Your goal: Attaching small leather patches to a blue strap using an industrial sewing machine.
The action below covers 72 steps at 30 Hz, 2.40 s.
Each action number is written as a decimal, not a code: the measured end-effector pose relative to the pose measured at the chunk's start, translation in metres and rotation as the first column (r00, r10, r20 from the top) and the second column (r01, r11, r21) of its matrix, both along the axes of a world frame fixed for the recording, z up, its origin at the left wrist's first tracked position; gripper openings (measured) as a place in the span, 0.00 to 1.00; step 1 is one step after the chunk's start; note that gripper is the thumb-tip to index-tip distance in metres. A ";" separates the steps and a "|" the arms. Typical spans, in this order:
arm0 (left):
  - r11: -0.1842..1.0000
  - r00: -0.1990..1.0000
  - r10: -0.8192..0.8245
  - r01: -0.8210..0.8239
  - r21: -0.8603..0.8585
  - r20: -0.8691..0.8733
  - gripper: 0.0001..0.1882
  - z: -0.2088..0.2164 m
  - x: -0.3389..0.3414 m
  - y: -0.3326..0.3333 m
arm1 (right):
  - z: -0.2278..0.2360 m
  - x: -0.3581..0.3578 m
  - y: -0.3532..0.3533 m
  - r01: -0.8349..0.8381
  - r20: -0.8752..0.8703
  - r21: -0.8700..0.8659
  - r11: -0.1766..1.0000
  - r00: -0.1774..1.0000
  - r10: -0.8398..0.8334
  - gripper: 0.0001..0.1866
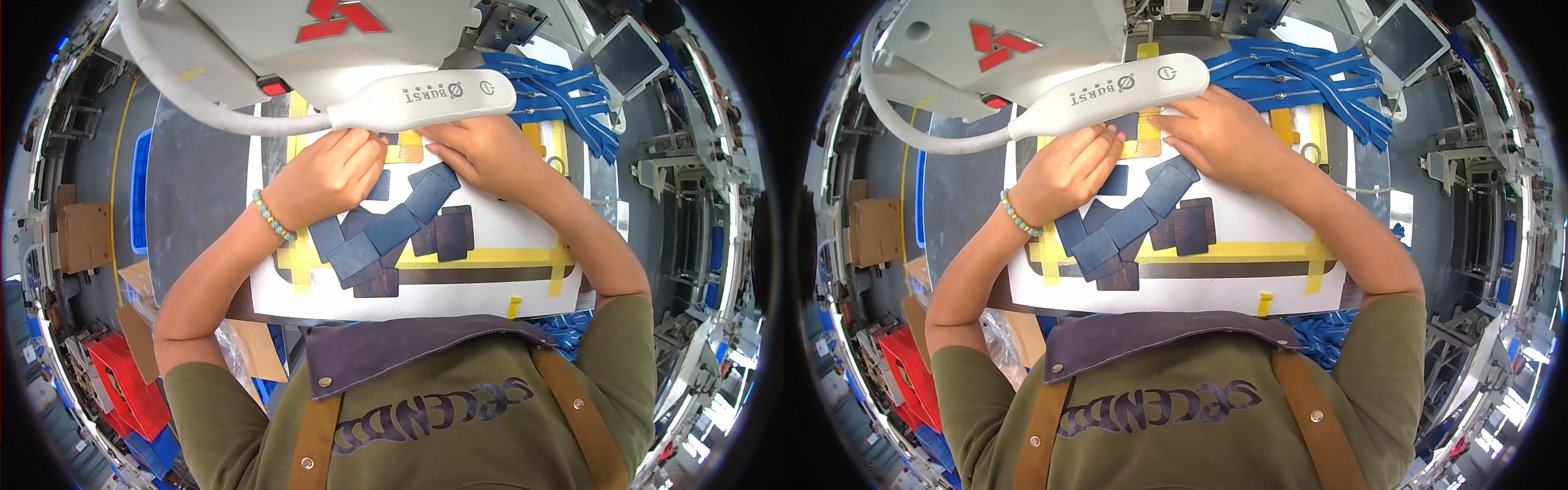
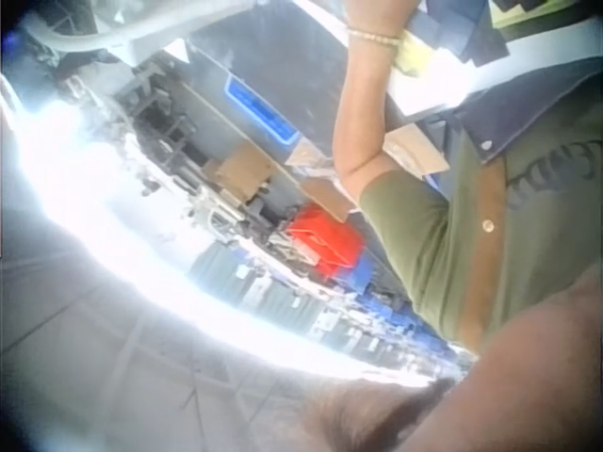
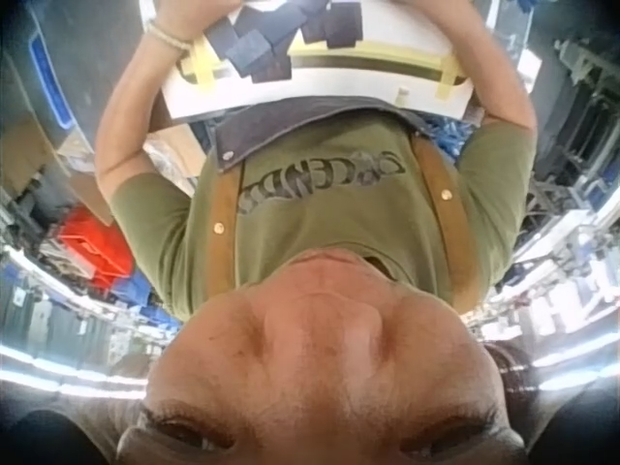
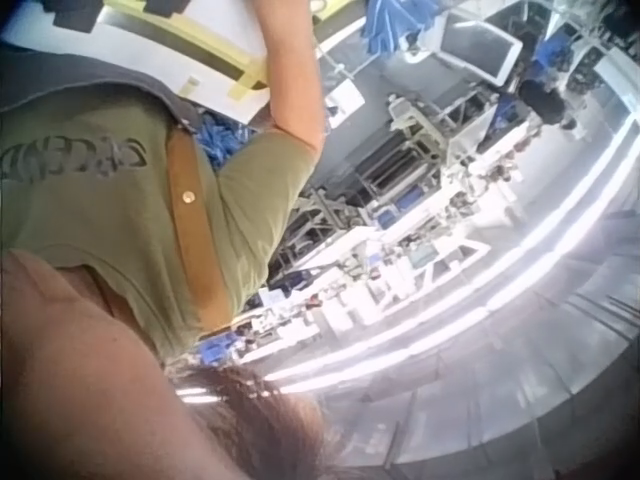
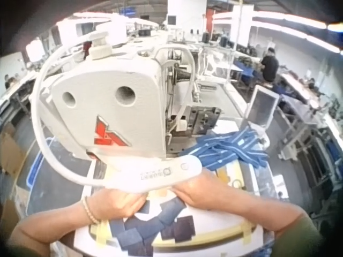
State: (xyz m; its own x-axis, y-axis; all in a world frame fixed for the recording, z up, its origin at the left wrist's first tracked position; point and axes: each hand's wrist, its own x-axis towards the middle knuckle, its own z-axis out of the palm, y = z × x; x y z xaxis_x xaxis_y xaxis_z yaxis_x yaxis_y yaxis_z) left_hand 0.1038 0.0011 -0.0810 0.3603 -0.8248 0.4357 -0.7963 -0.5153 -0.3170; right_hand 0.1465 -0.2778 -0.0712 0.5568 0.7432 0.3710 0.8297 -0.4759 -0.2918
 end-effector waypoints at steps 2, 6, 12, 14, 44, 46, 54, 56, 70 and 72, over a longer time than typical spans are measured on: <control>0.998 0.995 0.008 -0.014 -0.058 -0.097 0.14 0.004 -0.002 -0.002 | -0.004 -0.001 -0.003 -0.016 -0.009 0.010 1.000 1.000 0.016 0.14; 0.994 0.967 0.014 -0.041 -0.103 -0.256 0.17 0.011 0.001 0.000 | -0.011 0.000 -0.004 -0.053 0.010 0.067 0.996 0.999 0.053 0.16; 0.990 0.977 0.059 -0.084 -0.115 -0.205 0.16 0.005 0.001 -0.002 | -0.010 0.000 -0.001 -0.077 0.064 0.052 0.996 0.995 0.074 0.19; 0.994 0.983 0.068 -0.080 -0.067 -0.168 0.16 0.005 0.001 -0.002 | -0.010 -0.001 0.000 -0.076 0.073 0.041 0.996 0.995 0.073 0.20; 0.977 0.942 0.191 -0.209 -0.036 -0.276 0.22 0.013 -0.018 -0.002 | -0.011 0.000 -0.010 -0.041 0.094 0.087 0.995 0.995 0.032 0.19; 0.968 0.916 0.224 -0.248 -0.032 -0.333 0.23 0.012 -0.018 -0.001 | -0.005 0.000 -0.010 -0.047 0.166 0.122 0.991 0.986 0.026 0.18; 0.967 0.807 0.051 -0.187 -0.174 -0.589 0.21 0.002 0.002 0.006 | -0.003 0.001 -0.011 -0.043 0.269 0.032 0.999 0.963 0.032 0.17; 0.970 0.798 0.044 -0.179 -0.167 -0.601 0.19 0.000 0.007 0.009 | -0.003 0.001 -0.011 0.000 0.291 0.034 0.999 0.957 -0.010 0.17; 0.953 0.857 0.138 -0.251 -0.169 -0.496 0.19 -0.002 -0.003 0.005 | -0.012 -0.002 0.004 -0.154 0.040 -0.019 0.988 0.987 0.154 0.17; 0.955 0.893 0.149 -0.241 -0.173 -0.424 0.19 -0.001 -0.004 0.005 | -0.007 -0.003 0.008 -0.151 0.038 -0.041 0.988 0.988 0.152 0.17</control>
State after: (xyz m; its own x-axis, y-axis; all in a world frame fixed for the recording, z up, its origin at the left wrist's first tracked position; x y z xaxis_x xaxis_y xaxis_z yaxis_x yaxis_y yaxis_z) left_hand 0.1003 0.0057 -0.0825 0.6861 -0.6224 0.3767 -0.7073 -0.6919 0.1452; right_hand 0.1438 -0.2702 -0.0779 0.4218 0.8318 0.3608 0.9038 -0.3542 -0.2401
